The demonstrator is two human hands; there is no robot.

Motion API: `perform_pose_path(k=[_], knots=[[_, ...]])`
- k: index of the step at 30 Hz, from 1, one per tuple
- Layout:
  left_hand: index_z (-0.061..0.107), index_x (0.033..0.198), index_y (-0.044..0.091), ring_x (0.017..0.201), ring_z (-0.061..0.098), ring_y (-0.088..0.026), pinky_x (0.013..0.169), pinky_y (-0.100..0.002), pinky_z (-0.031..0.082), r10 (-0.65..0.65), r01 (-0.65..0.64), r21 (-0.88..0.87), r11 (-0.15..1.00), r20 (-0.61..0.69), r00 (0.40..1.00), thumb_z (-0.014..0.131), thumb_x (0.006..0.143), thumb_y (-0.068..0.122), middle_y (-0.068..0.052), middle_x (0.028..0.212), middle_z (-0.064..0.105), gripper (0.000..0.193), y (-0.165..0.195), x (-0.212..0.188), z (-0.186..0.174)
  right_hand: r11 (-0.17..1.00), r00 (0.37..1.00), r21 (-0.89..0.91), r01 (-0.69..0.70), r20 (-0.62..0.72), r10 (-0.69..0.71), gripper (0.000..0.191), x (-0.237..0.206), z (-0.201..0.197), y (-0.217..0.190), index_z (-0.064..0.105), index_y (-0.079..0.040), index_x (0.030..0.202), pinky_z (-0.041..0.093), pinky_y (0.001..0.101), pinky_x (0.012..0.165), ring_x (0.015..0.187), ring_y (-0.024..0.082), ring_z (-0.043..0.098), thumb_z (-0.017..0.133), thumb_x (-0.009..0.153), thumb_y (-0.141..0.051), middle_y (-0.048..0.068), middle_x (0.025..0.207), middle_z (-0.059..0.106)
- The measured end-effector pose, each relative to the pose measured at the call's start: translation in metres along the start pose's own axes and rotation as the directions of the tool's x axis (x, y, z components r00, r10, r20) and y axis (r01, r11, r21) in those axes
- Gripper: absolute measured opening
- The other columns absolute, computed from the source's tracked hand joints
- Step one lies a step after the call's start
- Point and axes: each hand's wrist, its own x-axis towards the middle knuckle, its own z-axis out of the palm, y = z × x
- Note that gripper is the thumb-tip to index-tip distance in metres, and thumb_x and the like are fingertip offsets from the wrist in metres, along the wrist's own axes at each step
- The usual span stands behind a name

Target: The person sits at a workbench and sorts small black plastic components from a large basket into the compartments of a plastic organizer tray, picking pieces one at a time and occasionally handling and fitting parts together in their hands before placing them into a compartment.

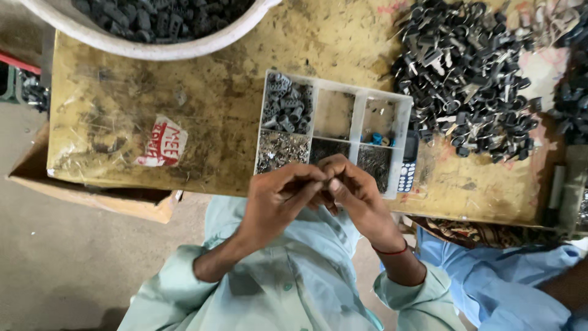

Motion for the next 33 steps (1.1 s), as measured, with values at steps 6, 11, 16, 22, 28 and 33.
perform_pose_path(k=[6,11,16,22,28,33], knots=[[0.068,0.120,-0.001,0.081,0.078,-0.017,0.069,-0.028,0.065,-0.019,0.042,-0.276,0.960,0.086,0.996,0.065,0.101,-0.002,-0.008,0.093,0.077,0.018,-0.011,0.004,0.006,1.000,0.999,-0.008,-0.008,-0.032,0.008,0.024,-0.006,0.002,-0.005,0.058,0.001,0.118,0.047,0.0244,0.064,0.078,0.009,0.055,0.052,0.110,-0.021,0.005,0.104,0.056],[0.072,0.116,0.000,0.082,0.077,-0.016,0.070,-0.027,0.065,0.095,-0.087,-0.121,0.989,0.060,0.994,0.067,0.102,-0.003,-0.009,0.096,0.076,0.014,-0.009,0.004,0.005,0.991,0.998,-0.114,0.065,-0.004,-0.066,0.017,-0.011,-0.001,-0.007,0.056,0.002,0.114,0.049,0.0252,0.068,0.082,0.010,0.057,0.051,0.112,-0.014,0.006,0.108,0.056],[0.073,0.115,0.001,0.082,0.077,-0.014,0.069,-0.025,0.064,0.168,-0.169,0.030,0.985,0.047,0.985,0.069,0.101,-0.002,-0.009,0.099,0.077,0.015,-0.005,0.002,0.004,0.982,0.994,-0.166,0.095,-0.043,-0.103,0.014,-0.014,0.001,0.001,0.054,0.001,0.114,0.048,0.0242,0.070,0.080,0.008,0.055,0.050,0.113,-0.012,0.005,0.105,0.056],[0.072,0.116,0.000,0.084,0.078,-0.012,0.072,-0.024,0.065,0.133,-0.129,0.082,0.988,-0.048,0.990,0.068,0.101,-0.002,-0.007,0.095,0.077,0.016,-0.006,0.003,0.011,0.949,0.972,-0.307,0.072,-0.193,-0.136,0.011,-0.010,0.003,0.003,0.055,0.000,0.110,0.048,0.0246,0.066,0.079,0.008,0.056,0.053,0.108,-0.010,0.004,0.099,0.059],[0.072,0.115,-0.002,0.081,0.076,-0.012,0.072,-0.025,0.064,0.040,-0.033,0.058,0.998,-0.126,0.991,0.067,0.100,-0.003,-0.009,0.093,0.076,0.016,-0.012,0.003,0.010,0.703,0.918,-0.703,0.107,-0.202,-0.341,0.008,-0.006,-0.004,-0.003,0.059,0.001,0.104,0.049,0.0269,0.066,0.080,0.009,0.058,0.058,0.104,-0.006,0.004,0.100,0.057],[0.072,0.116,-0.002,0.081,0.075,-0.012,0.068,-0.025,0.064,0.013,-0.020,-0.111,0.994,-0.063,0.998,0.067,0.101,-0.001,-0.009,0.094,0.076,0.015,-0.015,0.005,0.018,0.992,0.992,-0.125,-0.016,-0.127,0.000,0.015,-0.012,-0.006,0.000,0.056,-0.001,0.108,0.047,0.0241,0.062,0.073,0.007,0.054,0.052,0.110,-0.016,0.001,0.090,0.057]])
